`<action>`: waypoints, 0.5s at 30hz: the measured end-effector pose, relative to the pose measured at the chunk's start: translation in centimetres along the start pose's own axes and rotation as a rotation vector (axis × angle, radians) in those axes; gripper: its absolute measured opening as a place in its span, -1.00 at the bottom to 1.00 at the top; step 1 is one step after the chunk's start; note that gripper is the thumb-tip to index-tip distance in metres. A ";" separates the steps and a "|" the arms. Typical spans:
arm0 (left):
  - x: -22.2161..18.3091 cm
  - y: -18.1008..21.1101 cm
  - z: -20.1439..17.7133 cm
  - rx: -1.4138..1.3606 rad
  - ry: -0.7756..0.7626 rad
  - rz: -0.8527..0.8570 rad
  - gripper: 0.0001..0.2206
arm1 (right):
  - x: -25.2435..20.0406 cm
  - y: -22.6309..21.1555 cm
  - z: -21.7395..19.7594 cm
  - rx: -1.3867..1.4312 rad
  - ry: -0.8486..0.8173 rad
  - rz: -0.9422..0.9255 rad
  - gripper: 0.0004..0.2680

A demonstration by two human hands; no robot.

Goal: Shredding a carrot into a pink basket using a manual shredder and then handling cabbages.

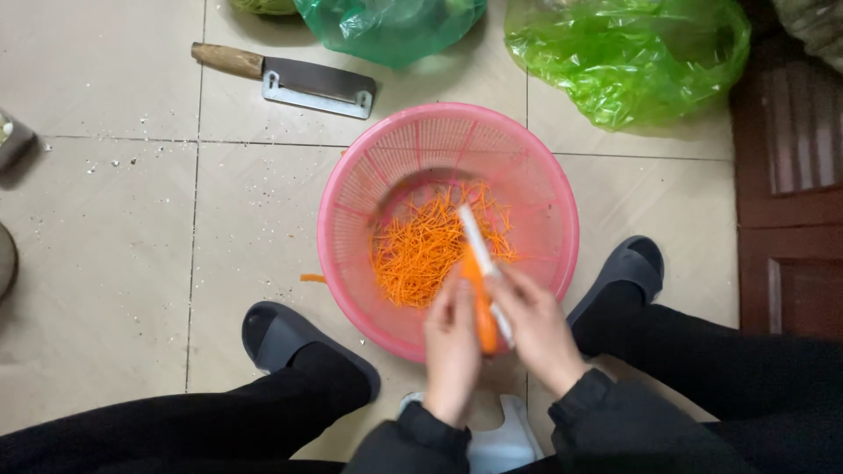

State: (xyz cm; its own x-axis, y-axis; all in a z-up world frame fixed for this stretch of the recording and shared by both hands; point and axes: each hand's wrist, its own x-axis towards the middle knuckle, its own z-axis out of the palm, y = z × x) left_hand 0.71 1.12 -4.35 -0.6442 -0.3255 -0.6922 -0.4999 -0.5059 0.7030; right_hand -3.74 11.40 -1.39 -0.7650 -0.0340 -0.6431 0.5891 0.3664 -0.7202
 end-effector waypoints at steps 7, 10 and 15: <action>4.0 -3.4 -2.3 -0.056 0.251 0.108 -0.58 | 0.9 1.8 0.7 -0.020 -0.147 0.118 -0.59; 3.7 -4.0 -1.1 0.029 0.128 0.113 -0.61 | 3.0 4.2 0.0 0.017 -0.100 0.062 -0.65; 5.9 -2.3 -3.2 -0.120 0.368 -0.028 -0.58 | -0.5 1.5 1.7 0.065 -0.213 0.260 -0.58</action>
State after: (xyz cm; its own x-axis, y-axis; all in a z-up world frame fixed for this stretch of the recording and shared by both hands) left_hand -0.10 -2.23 -10.59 -0.3693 -0.5642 -0.7384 -0.4291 -0.6013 0.6741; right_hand -2.05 10.37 -2.56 -0.5197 -0.1433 -0.8422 0.7778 0.3286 -0.5358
